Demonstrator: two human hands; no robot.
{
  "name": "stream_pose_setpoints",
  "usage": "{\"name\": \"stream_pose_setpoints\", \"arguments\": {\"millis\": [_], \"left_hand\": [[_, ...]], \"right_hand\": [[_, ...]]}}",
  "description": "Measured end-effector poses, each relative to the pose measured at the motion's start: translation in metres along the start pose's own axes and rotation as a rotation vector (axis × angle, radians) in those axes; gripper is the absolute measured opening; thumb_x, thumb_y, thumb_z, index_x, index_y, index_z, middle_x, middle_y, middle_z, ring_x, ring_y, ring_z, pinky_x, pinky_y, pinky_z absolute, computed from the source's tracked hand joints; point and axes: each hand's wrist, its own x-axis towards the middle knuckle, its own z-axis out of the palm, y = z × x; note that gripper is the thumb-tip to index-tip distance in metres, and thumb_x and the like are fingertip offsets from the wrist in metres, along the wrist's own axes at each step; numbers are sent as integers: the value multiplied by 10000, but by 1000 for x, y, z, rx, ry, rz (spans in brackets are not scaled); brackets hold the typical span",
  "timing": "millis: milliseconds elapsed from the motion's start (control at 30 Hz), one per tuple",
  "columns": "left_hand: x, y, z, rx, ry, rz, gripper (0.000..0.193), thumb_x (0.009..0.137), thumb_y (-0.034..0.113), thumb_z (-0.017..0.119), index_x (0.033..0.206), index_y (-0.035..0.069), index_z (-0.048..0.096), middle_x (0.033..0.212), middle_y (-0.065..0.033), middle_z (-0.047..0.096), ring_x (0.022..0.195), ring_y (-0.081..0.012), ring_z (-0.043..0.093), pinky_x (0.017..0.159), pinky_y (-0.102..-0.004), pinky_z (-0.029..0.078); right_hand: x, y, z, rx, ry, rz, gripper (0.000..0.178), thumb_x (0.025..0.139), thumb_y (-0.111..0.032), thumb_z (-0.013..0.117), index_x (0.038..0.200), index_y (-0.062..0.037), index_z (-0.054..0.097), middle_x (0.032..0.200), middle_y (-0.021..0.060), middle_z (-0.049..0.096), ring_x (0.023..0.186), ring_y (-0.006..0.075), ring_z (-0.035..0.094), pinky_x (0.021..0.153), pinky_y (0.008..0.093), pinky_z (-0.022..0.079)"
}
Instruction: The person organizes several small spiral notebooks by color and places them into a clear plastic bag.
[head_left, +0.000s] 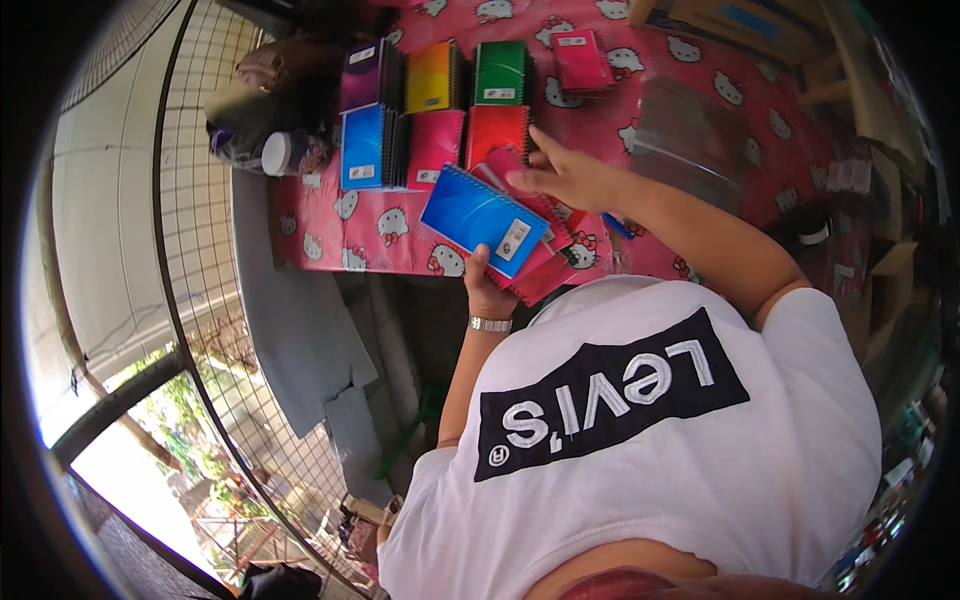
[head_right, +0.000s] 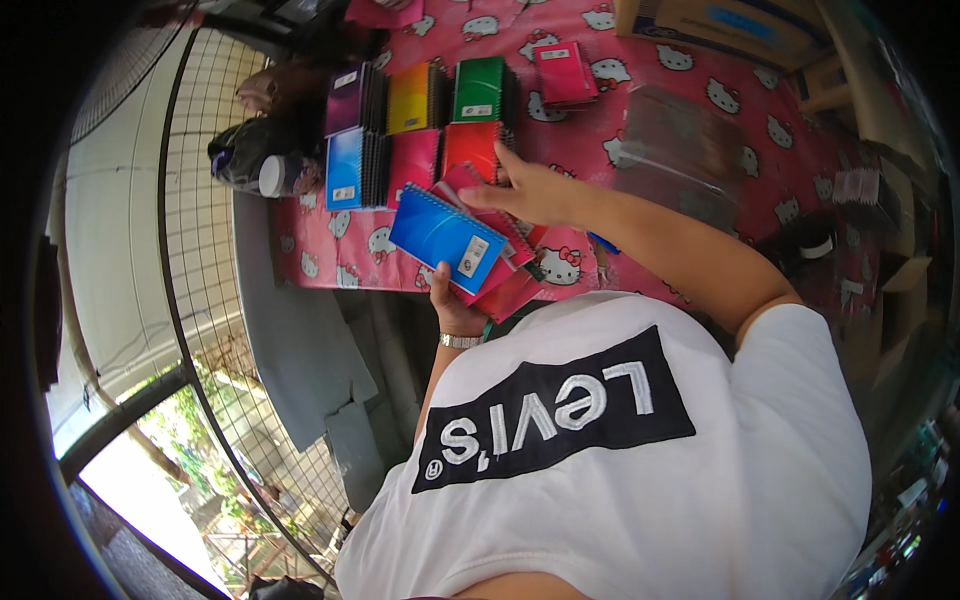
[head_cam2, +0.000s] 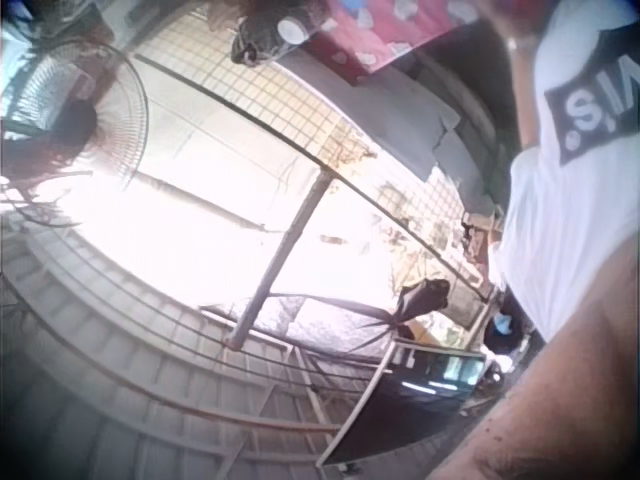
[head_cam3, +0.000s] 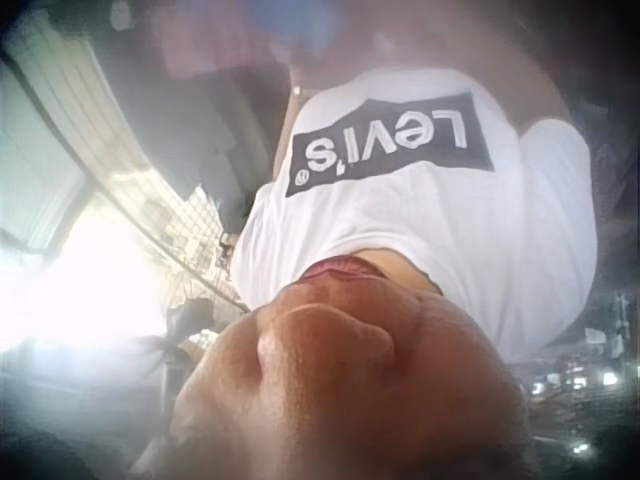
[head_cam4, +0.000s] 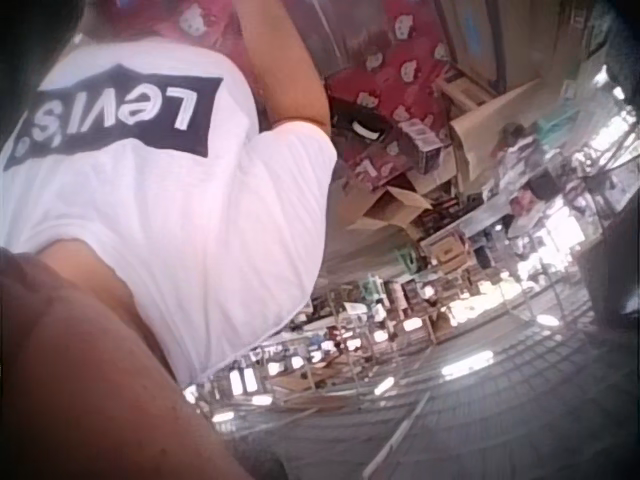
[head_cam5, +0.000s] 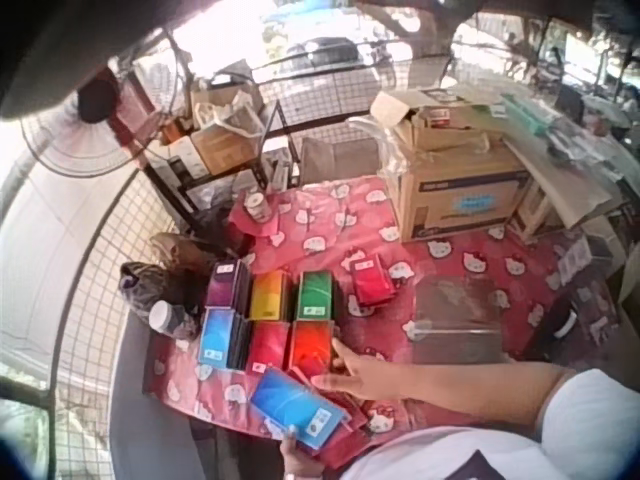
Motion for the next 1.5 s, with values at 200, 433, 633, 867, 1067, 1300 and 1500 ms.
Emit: {"name": "stream_pose_setpoints", "arguments": {"millis": [200,433,633,867,1067,1300,1500], "left_hand": [[26,-21,32,22,-37,-198,694,754,345,731,1286,10,437,1167,-161,599,1025,-295,631,886,-435,541],[25,-15,20,23,25,-189,672,753,286,748,1282,18,432,1146,-153,603,1011,-292,632,880,-424,540],[1,22,-24,440,51,106,649,734,117,767,1280,23,428,1110,-130,613,991,-249,632,868,-387,530],[-12,8,-100,639,131,114,624,733,11,758,1252,20,411,1146,-103,589,1048,-208,595,925,-344,482],[3,-30,-122,194,395,0,574,850,226,700,1302,2,426,1224,-130,543,1087,-217,564,918,-354,462],[9,-22,-146,539,670,90,549,902,202,628,1368,14,407,1163,-87,520,999,-189,558,861,-305,465],[2,-39,-175,627,548,154,440,838,54,673,1243,24,504,1047,-81,584,857,-149,595,716,-297,507]], "right_hand": [[-43,34,-14,198,-18,-11,1182,800,-573,664,1439,130,-38,1440,347,283,1352,368,343,1094,340,304],[-43,20,15,11,31,51,1195,762,-442,749,1475,22,-91,1511,300,149,1398,381,246,1123,382,259],[-8,33,53,-29,-26,-343,1227,685,-365,823,1499,-56,-42,1503,269,188,1374,380,290,1118,426,283],[27,95,125,-15,-180,-464,1214,664,-254,842,1507,-118,-20,1492,256,235,1351,404,319,1104,420,322],[53,128,152,-308,-194,4,735,747,-399,764,1278,4,453,1195,247,549,1129,396,531,942,425,437],[49,125,143,-277,53,4,459,725,-264,782,1009,19,560,985,228,626,930,362,618,807,432,476],[41,128,128,-219,-19,61,404,744,-227,753,992,19,550,963,252,635,927,390,624,792,440,481]]}}
